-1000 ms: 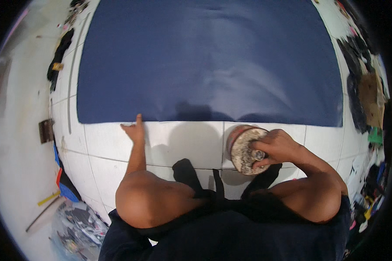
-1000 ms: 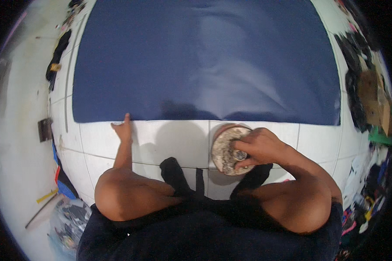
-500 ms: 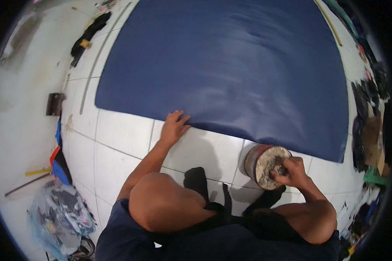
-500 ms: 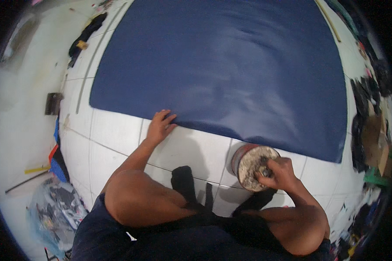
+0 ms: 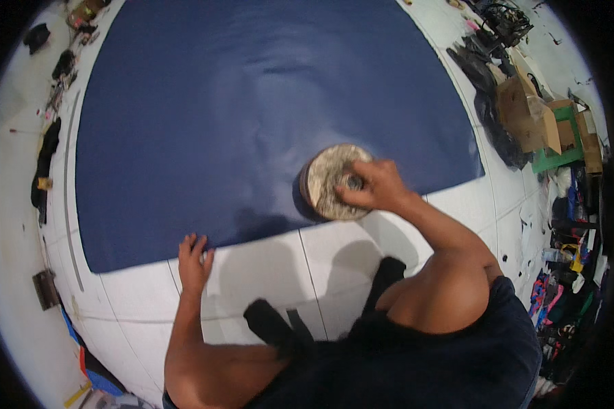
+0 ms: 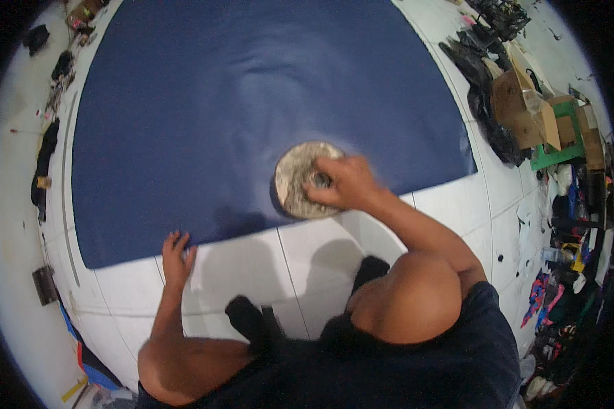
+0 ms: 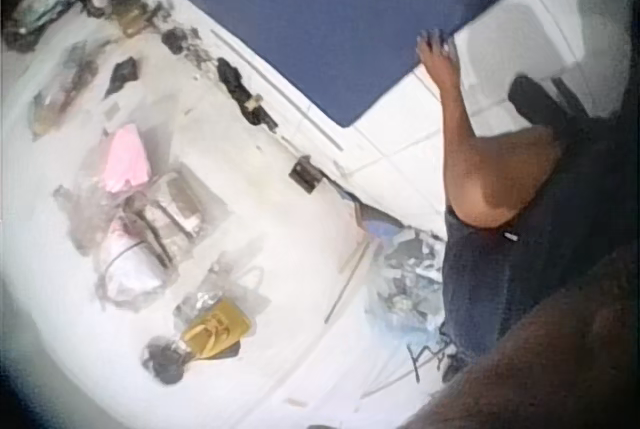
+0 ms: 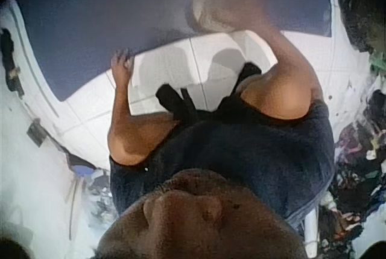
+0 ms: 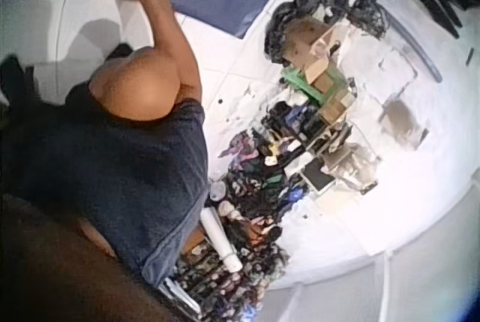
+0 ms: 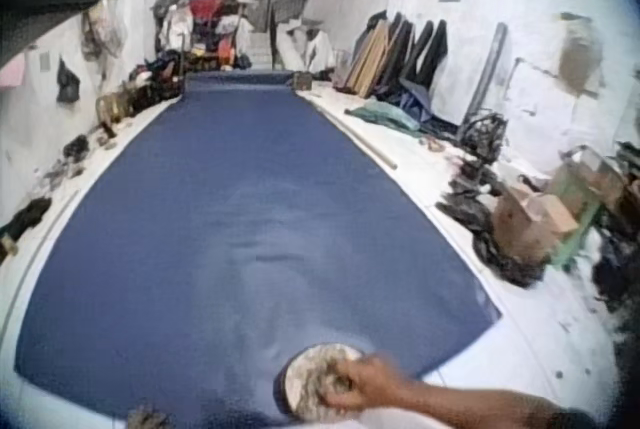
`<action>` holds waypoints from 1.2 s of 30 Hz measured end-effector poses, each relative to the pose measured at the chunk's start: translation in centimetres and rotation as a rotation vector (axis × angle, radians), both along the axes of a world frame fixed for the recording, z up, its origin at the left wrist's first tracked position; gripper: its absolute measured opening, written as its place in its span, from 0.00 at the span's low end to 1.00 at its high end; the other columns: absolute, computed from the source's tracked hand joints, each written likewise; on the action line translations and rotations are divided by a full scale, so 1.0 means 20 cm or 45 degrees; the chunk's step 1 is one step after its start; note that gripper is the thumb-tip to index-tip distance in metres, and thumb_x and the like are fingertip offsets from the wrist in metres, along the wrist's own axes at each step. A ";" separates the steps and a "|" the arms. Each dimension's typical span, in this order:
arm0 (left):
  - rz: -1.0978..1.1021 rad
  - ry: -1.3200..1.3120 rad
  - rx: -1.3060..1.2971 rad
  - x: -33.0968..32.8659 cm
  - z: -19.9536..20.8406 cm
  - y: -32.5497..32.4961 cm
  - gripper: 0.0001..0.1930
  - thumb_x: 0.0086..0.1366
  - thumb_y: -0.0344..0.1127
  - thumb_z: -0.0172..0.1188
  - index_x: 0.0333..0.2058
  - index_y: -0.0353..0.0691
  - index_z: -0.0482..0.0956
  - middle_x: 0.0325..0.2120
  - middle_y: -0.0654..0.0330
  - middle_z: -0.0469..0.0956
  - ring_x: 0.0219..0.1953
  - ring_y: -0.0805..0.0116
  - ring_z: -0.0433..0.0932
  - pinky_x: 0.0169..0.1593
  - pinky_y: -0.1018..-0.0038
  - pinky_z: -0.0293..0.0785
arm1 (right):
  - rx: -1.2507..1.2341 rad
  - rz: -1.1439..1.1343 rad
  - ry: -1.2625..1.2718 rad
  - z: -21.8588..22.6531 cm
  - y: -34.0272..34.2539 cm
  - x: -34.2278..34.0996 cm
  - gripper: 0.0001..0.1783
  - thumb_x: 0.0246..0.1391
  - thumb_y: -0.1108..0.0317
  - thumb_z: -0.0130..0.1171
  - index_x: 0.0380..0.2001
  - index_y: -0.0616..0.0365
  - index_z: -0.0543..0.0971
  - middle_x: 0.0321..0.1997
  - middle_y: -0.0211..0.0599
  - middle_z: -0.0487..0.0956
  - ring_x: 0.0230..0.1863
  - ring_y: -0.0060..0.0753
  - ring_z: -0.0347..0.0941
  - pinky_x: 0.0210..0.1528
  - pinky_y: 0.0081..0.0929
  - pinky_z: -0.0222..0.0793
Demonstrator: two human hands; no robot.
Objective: The person unrolls a blue textile sheet on the floor, weights it down, and cuts along a straight line using shears.
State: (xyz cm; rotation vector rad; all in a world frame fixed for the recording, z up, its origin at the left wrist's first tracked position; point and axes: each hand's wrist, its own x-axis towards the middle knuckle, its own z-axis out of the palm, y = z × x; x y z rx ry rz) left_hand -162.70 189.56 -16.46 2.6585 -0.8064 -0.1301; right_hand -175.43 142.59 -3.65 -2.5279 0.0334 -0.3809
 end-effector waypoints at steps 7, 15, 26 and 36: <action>0.020 0.227 0.238 0.05 0.09 -0.02 0.24 0.57 0.43 0.70 0.52 0.43 0.81 0.58 0.44 0.71 0.65 0.43 0.64 0.69 0.46 0.54 | 0.005 0.062 0.468 0.10 -0.04 0.17 0.25 0.47 0.45 0.67 0.38 0.54 0.75 0.24 0.47 0.80 0.27 0.55 0.79 0.29 0.48 0.73; -0.145 0.862 0.818 0.25 0.74 -0.64 0.28 0.61 0.57 0.63 0.52 0.42 0.81 0.53 0.48 0.78 0.55 0.49 0.76 0.61 0.59 0.69 | 0.221 0.127 0.774 0.32 -0.20 0.02 0.35 0.54 0.45 0.62 0.59 0.51 0.67 0.37 0.51 0.81 0.41 0.58 0.79 0.43 0.51 0.73; -0.030 1.254 0.252 -0.30 2.55 -1.49 0.29 0.63 0.59 0.61 0.52 0.40 0.80 0.48 0.52 0.82 0.52 0.56 0.80 0.57 0.65 0.73 | 0.785 -0.995 1.246 1.62 -0.31 -1.56 0.40 0.51 0.34 0.61 0.55 0.57 0.77 0.52 0.52 0.80 0.57 0.53 0.75 0.60 0.43 0.69; -0.153 1.248 0.510 -0.17 2.73 -1.16 0.29 0.66 0.57 0.59 0.12 0.42 0.72 0.11 0.56 0.72 0.16 0.62 0.67 0.32 0.59 0.73 | 0.749 -1.580 1.105 2.10 -1.40 -1.93 0.31 0.51 0.40 0.63 0.40 0.62 0.83 0.42 0.53 0.83 0.47 0.50 0.79 0.52 0.41 0.75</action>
